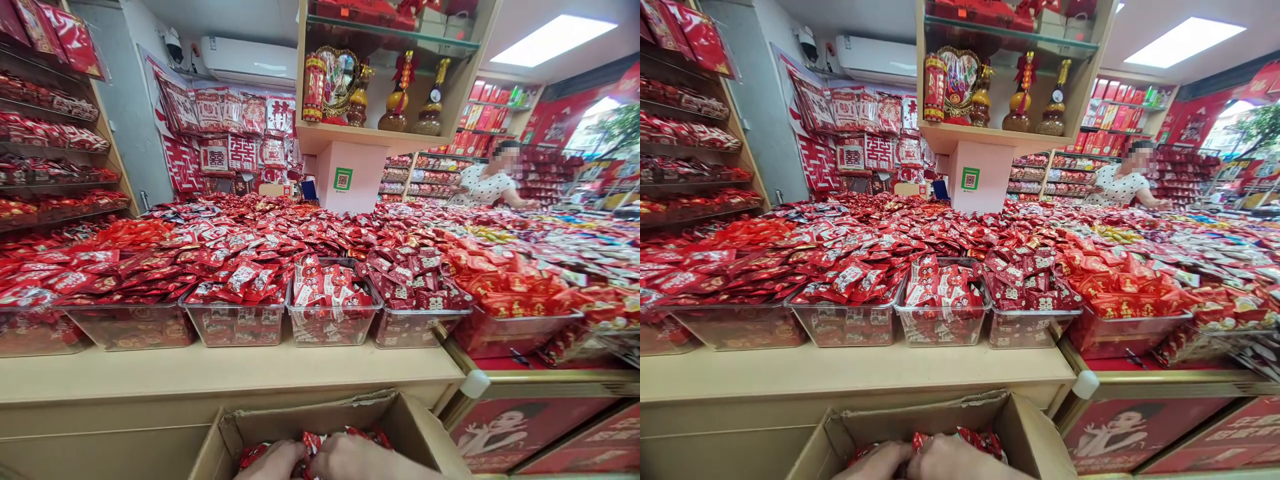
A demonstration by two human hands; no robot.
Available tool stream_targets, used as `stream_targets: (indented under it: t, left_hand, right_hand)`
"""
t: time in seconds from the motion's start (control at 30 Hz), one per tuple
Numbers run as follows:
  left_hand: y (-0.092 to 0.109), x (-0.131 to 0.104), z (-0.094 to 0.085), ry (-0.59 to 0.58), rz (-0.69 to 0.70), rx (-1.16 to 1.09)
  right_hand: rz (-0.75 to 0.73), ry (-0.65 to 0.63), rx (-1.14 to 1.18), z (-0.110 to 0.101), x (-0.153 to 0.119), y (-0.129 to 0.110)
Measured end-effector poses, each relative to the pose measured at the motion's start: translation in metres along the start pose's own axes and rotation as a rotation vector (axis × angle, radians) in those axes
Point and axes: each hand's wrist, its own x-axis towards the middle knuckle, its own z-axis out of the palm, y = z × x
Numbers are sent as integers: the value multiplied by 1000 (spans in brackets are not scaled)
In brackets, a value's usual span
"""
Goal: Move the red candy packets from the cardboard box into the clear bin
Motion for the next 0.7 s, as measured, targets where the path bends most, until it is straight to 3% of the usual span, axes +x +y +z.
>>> stream_targets:
  t: [0.03,0.1,0.17,0.23,0.4,0.5,0.6,0.7]
  left_hand:
    - [1,1,1,17,-7,24]
    - [3,3,5,51,-22,76]
    - [2,4,7,71,-31,107]
    - [1,4,8,78,-34,120]
    - [-1,3,2,77,-17,106]
    - [-2,4,-4,72,15,59]
    - [0,2,-10,39,63,-15]
    - [11,-2,-15,-88,188,-314]
  right_hand:
    - [176,20,-62,27,7,6]
    - [399,-76,-96,68,18,19]
    - [516,-108,-84,90,25,27]
    - [533,-116,-79,98,29,28]
    - [340,-106,-134,104,37,25]
    - [245,-79,-56,97,33,26]
    - [309,71,213,75,22,28]
    - [283,240,605,54,12,30]
